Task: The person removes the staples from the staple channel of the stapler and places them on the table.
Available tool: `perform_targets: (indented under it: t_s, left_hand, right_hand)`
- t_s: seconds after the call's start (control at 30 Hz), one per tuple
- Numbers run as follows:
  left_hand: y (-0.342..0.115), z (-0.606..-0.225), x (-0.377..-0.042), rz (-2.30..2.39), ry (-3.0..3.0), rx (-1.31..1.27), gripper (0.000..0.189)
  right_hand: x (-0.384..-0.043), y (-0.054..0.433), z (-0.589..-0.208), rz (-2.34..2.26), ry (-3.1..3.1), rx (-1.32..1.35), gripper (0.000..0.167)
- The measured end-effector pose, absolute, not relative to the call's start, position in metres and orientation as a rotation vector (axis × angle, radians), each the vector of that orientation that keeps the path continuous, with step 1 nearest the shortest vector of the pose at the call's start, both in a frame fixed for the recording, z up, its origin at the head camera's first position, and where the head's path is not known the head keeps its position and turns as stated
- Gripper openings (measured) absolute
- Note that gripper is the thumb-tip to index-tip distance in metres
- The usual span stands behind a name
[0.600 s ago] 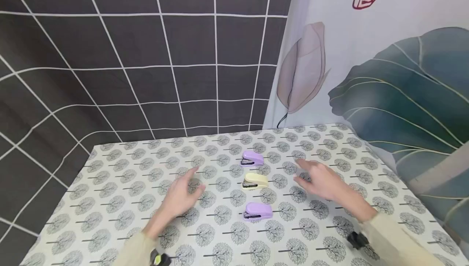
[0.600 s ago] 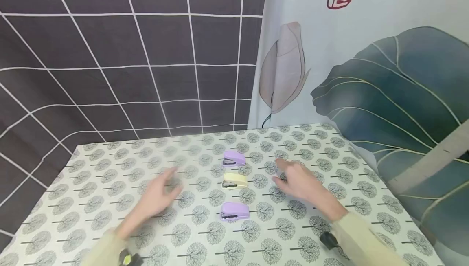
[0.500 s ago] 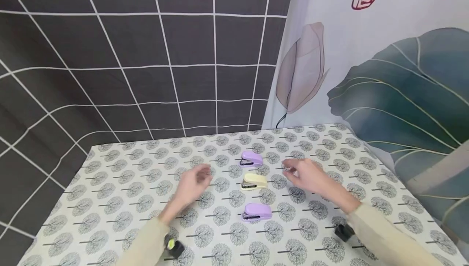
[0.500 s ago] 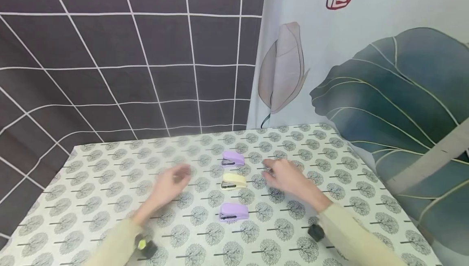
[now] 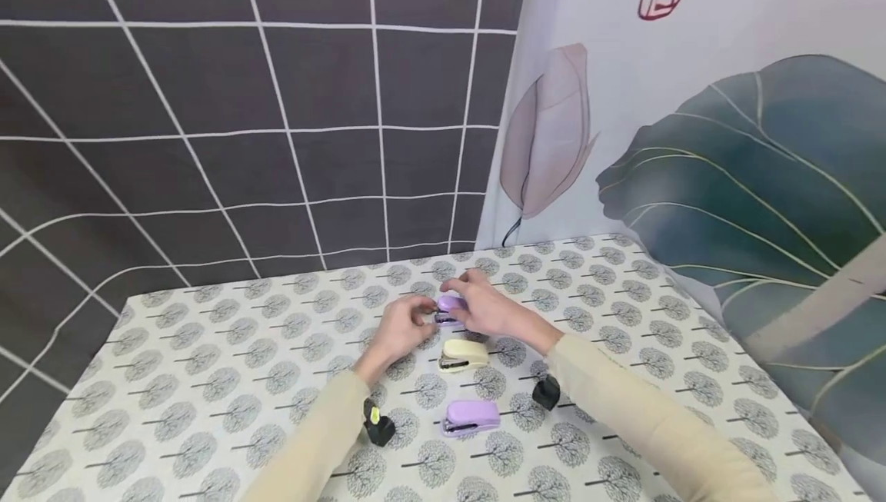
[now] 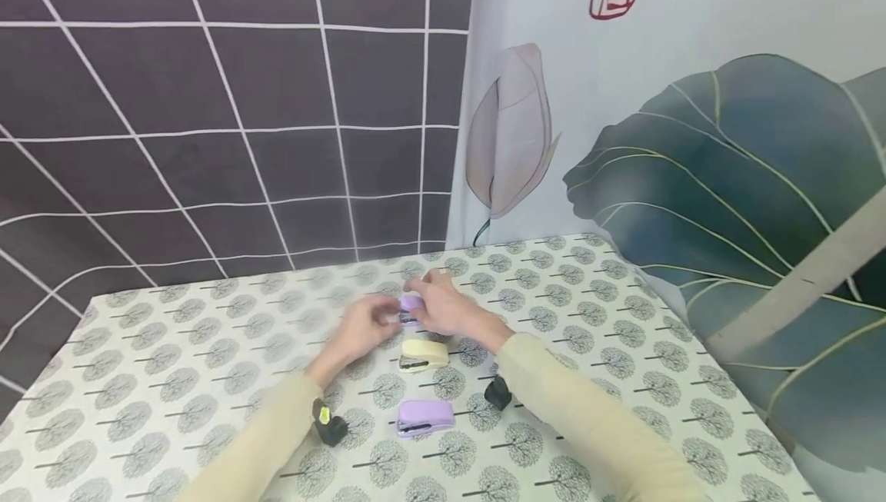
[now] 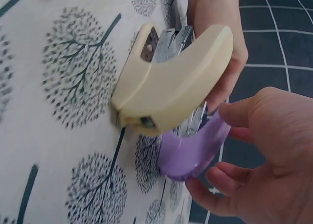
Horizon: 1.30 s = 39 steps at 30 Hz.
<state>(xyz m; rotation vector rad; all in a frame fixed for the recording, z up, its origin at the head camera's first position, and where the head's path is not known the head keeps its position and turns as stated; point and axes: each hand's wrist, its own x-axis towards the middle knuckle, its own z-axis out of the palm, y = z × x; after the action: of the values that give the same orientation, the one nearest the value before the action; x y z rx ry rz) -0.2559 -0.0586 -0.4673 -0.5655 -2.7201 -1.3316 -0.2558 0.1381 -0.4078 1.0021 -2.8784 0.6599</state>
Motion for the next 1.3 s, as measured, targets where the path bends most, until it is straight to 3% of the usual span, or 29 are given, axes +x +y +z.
perform_targets:
  t_s: [0.4,1.0,1.3]
  left_hand:
    - [-0.053,-0.469,-0.263,-1.131,-2.783,-0.545,0.026]
    - [-0.054,-0.465,-0.263,-1.102,-2.809,-0.565,0.024]
    - [-0.055,-0.467,-0.263,-1.107,-2.821,-0.546,0.025]
  right_hand:
    - [-0.265,0.126,-0.408,0.667,-2.916,1.018,0.024]
    - [-0.268,0.14,-0.404,0.937,-2.871,0.967,0.009]
    - [-0.266,0.157,-0.41,1.23,-2.853,0.87,0.012]
